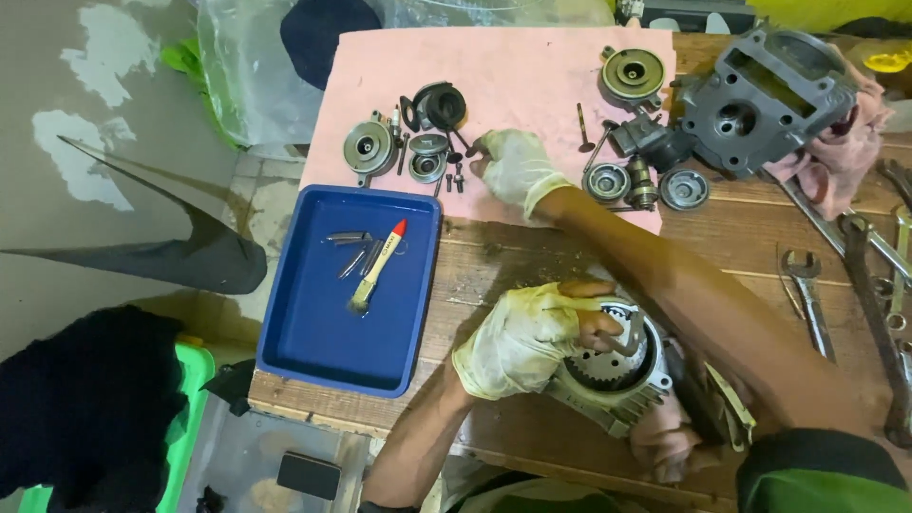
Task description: Assembling and adjusting components of a motorcycle engine cylinder head using hand tools.
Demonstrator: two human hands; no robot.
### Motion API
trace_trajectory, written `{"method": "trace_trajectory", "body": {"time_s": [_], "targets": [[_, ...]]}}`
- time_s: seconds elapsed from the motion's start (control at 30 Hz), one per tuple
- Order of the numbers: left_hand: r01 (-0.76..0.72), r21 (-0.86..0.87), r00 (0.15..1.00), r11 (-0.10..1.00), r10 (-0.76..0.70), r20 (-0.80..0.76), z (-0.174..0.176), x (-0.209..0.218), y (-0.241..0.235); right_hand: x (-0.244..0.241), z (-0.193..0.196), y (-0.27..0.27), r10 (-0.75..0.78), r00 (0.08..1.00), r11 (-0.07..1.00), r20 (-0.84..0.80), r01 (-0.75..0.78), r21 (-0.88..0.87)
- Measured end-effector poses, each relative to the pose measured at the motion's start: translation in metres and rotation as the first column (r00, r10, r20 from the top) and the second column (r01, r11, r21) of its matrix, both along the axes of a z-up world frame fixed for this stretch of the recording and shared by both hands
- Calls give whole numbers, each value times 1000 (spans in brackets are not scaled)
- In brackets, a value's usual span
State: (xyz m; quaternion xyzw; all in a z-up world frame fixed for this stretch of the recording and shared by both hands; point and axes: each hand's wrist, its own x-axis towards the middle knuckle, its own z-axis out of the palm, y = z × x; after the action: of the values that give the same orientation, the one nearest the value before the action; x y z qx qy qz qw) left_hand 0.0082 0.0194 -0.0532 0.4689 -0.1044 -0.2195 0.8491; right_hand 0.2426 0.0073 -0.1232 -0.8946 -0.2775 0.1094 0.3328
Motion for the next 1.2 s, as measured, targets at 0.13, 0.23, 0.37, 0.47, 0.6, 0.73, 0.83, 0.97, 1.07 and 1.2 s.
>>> {"method": "trace_trajectory", "body": {"time_s": [0.13, 0.23, 0.37, 0.47, 0.6, 0.73, 0.83, 0.97, 1.07, 1.2], "targets": [[-195, 339, 941, 920, 79, 329, 22, -5, -2, -35, 67, -38, -50, 957, 990, -284, 85, 113], [-173, 288, 944, 942, 75, 322, 25, -9, -5, -67, 101, -82, -74, 938, 985, -339, 121, 120], [-169, 209, 931, 963, 86, 355, 25, -8, -2, -101, 153, -137, 60, 987, 939, -148, -6, 345], [-194, 163, 916, 967, 120, 383, 22, -5, 5, -157, 201, -164, 91, 991, 931, -94, -52, 362], [-220, 120, 899, 968, 153, 409, 11, -2, 1, -183, 181, -197, 408, 913, 707, 31, -337, 622], [-302, 288, 894, 909, 165, 417, 7, -3, 2, -203, 184, -198, 353, 935, 850, 25, -332, 408], [-339, 361, 865, 869, 137, 482, 12, -4, 4, -210, 191, -187, 300, 933, 858, 198, -354, 371], [-553, 377, 575, 743, 13, 818, 13, 3, 8, -219, 195, -185, 168, 932, 841, 322, -306, 446], [-486, 375, 658, 789, 48, 752, 21, 2, 6, -224, 187, -187, 133, 952, 517, 274, -303, 800], [-493, 430, 714, 756, 69, 697, 35, -1, -1, -226, 194, -207, -93, 987, 745, 133, -19, 667]]}}
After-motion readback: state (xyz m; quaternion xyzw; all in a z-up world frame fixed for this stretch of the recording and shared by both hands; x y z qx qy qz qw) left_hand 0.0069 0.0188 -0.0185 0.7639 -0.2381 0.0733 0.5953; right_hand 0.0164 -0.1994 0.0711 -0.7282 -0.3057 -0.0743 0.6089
